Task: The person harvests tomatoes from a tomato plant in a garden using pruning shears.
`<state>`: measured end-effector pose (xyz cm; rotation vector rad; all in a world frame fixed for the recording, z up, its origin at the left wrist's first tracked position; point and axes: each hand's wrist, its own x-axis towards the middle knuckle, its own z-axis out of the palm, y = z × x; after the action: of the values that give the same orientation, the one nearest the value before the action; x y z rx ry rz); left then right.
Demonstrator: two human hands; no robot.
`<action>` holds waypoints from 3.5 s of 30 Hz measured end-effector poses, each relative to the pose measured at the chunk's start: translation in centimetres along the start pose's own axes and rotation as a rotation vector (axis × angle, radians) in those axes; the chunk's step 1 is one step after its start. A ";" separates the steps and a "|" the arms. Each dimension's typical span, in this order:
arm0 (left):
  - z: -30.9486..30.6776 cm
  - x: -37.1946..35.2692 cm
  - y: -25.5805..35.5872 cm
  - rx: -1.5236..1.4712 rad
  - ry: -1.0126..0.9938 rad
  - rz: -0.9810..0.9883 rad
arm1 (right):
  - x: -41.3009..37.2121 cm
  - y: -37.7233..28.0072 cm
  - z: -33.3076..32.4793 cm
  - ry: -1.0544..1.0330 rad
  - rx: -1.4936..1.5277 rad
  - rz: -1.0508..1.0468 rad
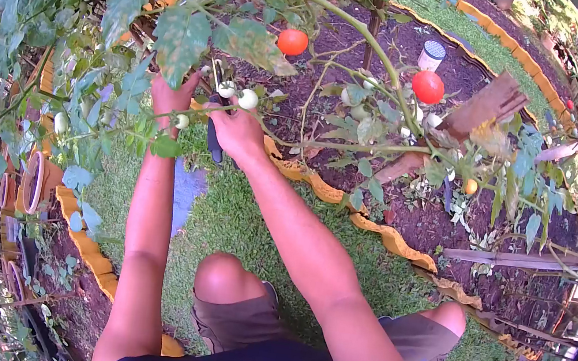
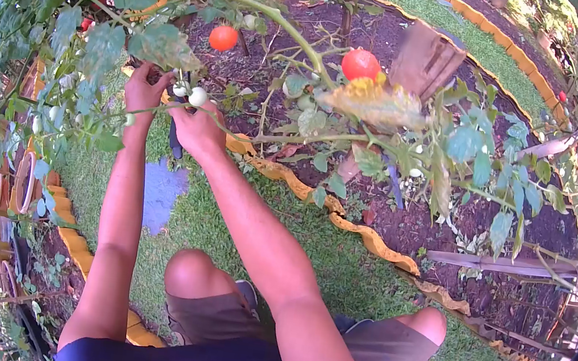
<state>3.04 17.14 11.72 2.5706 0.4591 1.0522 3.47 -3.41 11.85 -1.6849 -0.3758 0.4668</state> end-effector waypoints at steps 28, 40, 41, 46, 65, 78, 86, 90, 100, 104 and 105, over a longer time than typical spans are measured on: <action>3.9 5.7 -5.4 -0.065 -0.239 -0.045 | 6.1 2.4 3.3 -0.007 0.217 -0.050; 2.9 5.1 -6.8 -0.120 -0.472 0.042 | 8.1 0.3 2.7 -0.169 0.104 -0.110; 3.1 4.7 -7.1 -0.205 -0.470 0.033 | 8.2 0.2 2.7 -0.173 0.096 -0.114; 2.2 4.3 -5.9 -0.250 -0.450 0.044 | 8.9 -0.1 2.6 -0.181 0.079 -0.127; 0.6 5.2 -2.1 -0.157 -0.414 -0.087 | 6.9 0.3 1.5 0.036 -0.001 -0.109; -5.1 -0.4 -2.5 -0.030 -0.116 0.115 | 8.6 1.5 2.8 0.276 -0.316 -0.097; -10.0 -5.5 -3.5 -0.003 -0.201 0.040 | 9.3 2.5 3.4 0.167 -0.378 -0.243; -10.7 -5.5 -4.2 0.007 -0.201 0.044 | 8.1 0.4 2.7 0.097 -0.376 -0.176; -11.8 -5.0 -5.3 0.041 -0.229 0.051 | 8.5 -3.1 2.9 0.194 -0.172 -0.068; -11.9 -5.1 -5.4 0.041 -0.233 0.054 | 9.9 -2.3 3.9 0.207 -0.184 -0.216; -11.7 -4.9 -5.4 0.039 -0.232 0.054 | 10.2 -1.9 4.1 0.206 -0.199 -0.264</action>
<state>-9.61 22.02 14.40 2.7100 0.3556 0.7542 10.22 5.45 12.26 -1.8237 -0.4975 0.0608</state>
